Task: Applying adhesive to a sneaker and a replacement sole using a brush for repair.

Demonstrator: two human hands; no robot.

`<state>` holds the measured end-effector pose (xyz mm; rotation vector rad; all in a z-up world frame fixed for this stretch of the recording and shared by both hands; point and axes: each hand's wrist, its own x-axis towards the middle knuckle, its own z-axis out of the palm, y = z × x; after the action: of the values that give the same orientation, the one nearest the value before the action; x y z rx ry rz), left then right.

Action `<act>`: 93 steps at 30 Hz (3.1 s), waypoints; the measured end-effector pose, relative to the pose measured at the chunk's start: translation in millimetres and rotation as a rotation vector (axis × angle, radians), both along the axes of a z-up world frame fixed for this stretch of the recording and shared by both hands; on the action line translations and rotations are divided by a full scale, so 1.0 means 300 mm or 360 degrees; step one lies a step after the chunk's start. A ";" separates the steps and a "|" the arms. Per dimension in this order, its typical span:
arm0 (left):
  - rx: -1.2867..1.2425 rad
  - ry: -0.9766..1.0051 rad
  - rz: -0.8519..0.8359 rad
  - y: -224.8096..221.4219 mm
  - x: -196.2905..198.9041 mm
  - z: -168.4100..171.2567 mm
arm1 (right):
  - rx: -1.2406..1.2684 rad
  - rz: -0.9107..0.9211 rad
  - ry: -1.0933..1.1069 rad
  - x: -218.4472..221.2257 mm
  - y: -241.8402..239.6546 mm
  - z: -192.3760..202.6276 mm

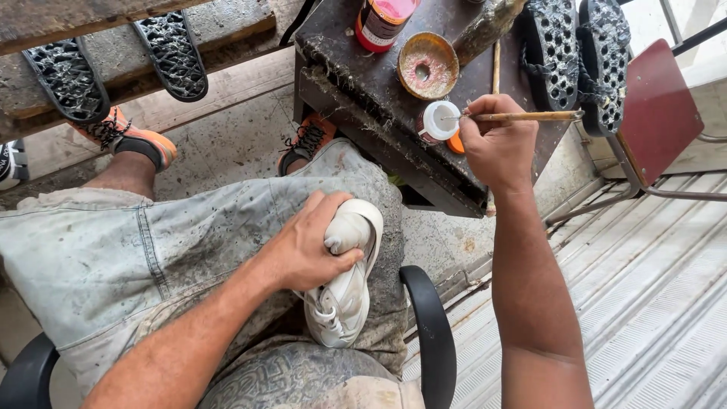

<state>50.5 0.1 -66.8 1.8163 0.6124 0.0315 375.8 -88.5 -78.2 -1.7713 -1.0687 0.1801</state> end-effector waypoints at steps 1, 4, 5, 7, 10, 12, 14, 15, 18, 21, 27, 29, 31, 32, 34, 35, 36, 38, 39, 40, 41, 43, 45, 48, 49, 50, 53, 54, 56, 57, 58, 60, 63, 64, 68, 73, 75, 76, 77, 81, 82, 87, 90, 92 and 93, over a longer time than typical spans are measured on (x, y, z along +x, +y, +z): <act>-0.0001 0.0001 0.0003 0.001 0.000 0.000 | -0.0001 0.0003 0.0001 -0.003 0.003 0.004; 0.0017 -0.0059 -0.0027 0.004 -0.003 0.003 | -0.0072 -0.0029 0.0024 -0.009 0.010 0.005; 0.0021 -0.0068 -0.0024 0.002 -0.003 0.003 | -0.0097 -0.0034 0.0014 -0.008 0.011 -0.001; 0.0031 -0.0080 -0.0020 0.004 -0.003 0.006 | -0.0117 -0.0036 0.0003 -0.006 0.013 -0.003; 0.0059 -0.0082 -0.0016 -0.002 -0.004 0.008 | -0.0092 -0.0070 0.0012 -0.010 0.006 0.014; 0.0001 -0.0114 0.0060 -0.011 -0.005 0.001 | 0.0081 -0.0182 0.0277 -0.012 0.000 0.030; -0.0013 -0.0105 0.0110 -0.014 0.001 0.029 | 0.0179 -0.0267 0.0550 0.012 -0.019 -0.002; -0.0035 -0.0088 0.0158 -0.018 0.004 0.041 | 0.0270 -0.0354 0.0830 0.023 -0.032 -0.021; 0.0003 -0.0121 0.0215 -0.032 0.011 0.048 | 0.0408 -0.0474 0.1223 0.035 -0.057 -0.059; 0.0047 -0.0125 0.0237 -0.043 0.020 0.060 | 0.0467 -0.0517 0.1393 0.017 -0.059 -0.085; 0.0126 -0.0003 0.0158 -0.047 0.014 0.058 | 0.0590 -0.0586 0.1539 0.000 -0.042 -0.191; 0.0125 0.0023 0.0118 -0.038 0.011 0.069 | 0.0701 -0.0618 0.1598 -0.015 -0.034 -0.192; 0.0127 0.0050 0.0074 -0.026 0.010 0.067 | 0.0816 -0.0651 0.1656 -0.011 -0.028 -0.208; 0.0121 0.0068 0.0061 -0.023 0.010 0.060 | 0.0804 -0.0654 0.1678 0.000 -0.029 -0.222; 0.0118 0.0082 0.0047 -0.019 0.010 0.053 | 0.0797 -0.0655 0.1698 0.002 -0.027 -0.219; 0.0114 0.0103 0.0040 -0.018 0.010 0.053 | 0.0801 -0.0623 0.1741 -0.008 -0.024 -0.203; 0.0108 0.0125 0.0037 -0.018 0.009 0.053 | 0.0800 -0.0588 0.1786 -0.018 -0.019 -0.187; 0.0111 0.0145 0.0024 -0.017 0.012 0.064 | 0.0811 -0.0533 0.1833 0.003 -0.026 -0.213; 0.0113 0.0167 0.0007 -0.016 0.013 0.069 | 0.0822 -0.0481 0.1881 0.014 -0.029 -0.226; 0.0114 0.0166 0.0010 -0.015 0.014 0.067 | 0.0821 -0.0478 0.1881 0.013 -0.036 -0.224; 0.0119 0.0171 0.0007 -0.015 0.014 0.065 | 0.0827 -0.0457 0.1907 0.012 -0.043 -0.223; 0.0121 0.0179 0.0003 -0.016 0.015 0.056 | 0.0830 -0.0438 0.1937 0.015 -0.054 -0.227; 0.0123 0.0215 -0.0009 -0.017 0.013 0.042 | 0.0657 -0.0478 0.1841 0.019 -0.059 -0.241; 0.0112 0.0217 0.0014 -0.026 0.009 0.024 | 0.0463 -0.0428 0.1833 -0.046 -0.069 -0.149; 0.0097 0.0243 0.0015 -0.026 0.009 0.023 | 0.0445 -0.0439 0.1856 -0.073 -0.114 -0.119; 0.0132 0.0200 0.0016 -0.026 0.006 0.020 | 0.0635 -0.0130 0.1886 -0.100 -0.155 -0.092; 0.0185 0.0188 -0.0048 -0.021 -0.005 0.022 | 0.0873 0.0290 0.1819 -0.256 -0.248 0.038; 0.0219 0.0183 -0.0116 -0.018 -0.003 0.024 | 0.0932 0.0415 0.1697 -0.314 -0.273 0.095; 0.0224 0.0208 -0.0130 -0.019 -0.005 0.016 | 0.0951 0.0503 0.1536 -0.400 -0.290 0.102; 0.0240 0.0215 -0.0141 -0.018 -0.002 0.013 | 0.0976 0.0598 0.1355 -0.440 -0.296 0.110; 0.0235 0.0219 -0.0145 -0.019 -0.005 0.013 | 0.0973 0.0592 0.1359 -0.477 -0.299 0.108; 0.0274 0.0167 -0.0150 -0.019 -0.009 0.013 | 0.0747 0.0352 0.0759 -0.550 -0.302 0.108; 0.0216 -0.0019 -0.0063 -0.015 -0.017 0.051 | 0.0654 0.0322 0.0473 -0.552 -0.321 0.052; 0.0214 -0.0017 -0.0062 -0.014 -0.019 0.052 | 0.0652 0.0321 0.0476 -0.556 -0.317 0.050; 0.0237 -0.0080 -0.0060 -0.019 -0.023 0.047 | 0.0585 0.0328 0.0320 -0.563 -0.310 0.042; 0.0258 -0.0102 -0.0041 -0.024 -0.028 0.050 | 0.0530 0.0331 0.0287 -0.576 -0.298 0.046; 0.0259 -0.0108 -0.0050 -0.024 -0.031 0.047 | 0.0518 0.0322 0.0225 -0.581 -0.290 0.054; 0.0256 -0.0107 -0.0049 -0.024 -0.031 0.048 | 0.0516 0.0323 0.0227 -0.582 -0.289 0.054; 0.0265 -0.0115 -0.0049 -0.025 -0.031 0.049 | 0.0508 0.0319 0.0212 -0.583 -0.289 0.055; 0.0297 -0.0133 -0.0042 -0.033 -0.028 0.037 | 0.0482 0.0317 0.0156 -0.578 -0.290 0.050; 0.0297 -0.0134 -0.0037 -0.035 -0.027 0.036 | 0.0483 0.0322 0.0155 -0.577 -0.290 0.049; 0.0316 -0.0125 -0.0034 -0.046 -0.024 0.040 | 0.0426 0.0325 0.0052 -0.570 -0.284 0.057; 0.0339 -0.0135 -0.0035 -0.053 -0.024 0.038 | 0.0396 0.0350 0.0026 -0.563 -0.276 0.073; 0.0349 -0.0119 -0.0043 -0.053 -0.021 0.039 | 0.0365 0.0367 -0.0003 -0.561 -0.267 0.094; 0.0360 -0.0099 -0.0055 -0.053 -0.020 0.040 | 0.0335 0.0379 -0.0029 -0.561 -0.263 0.104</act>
<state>44.6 -15.8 -54.9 2.0358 0.5506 0.1387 207.4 -167.4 -47.0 -1.4594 -1.2640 0.1901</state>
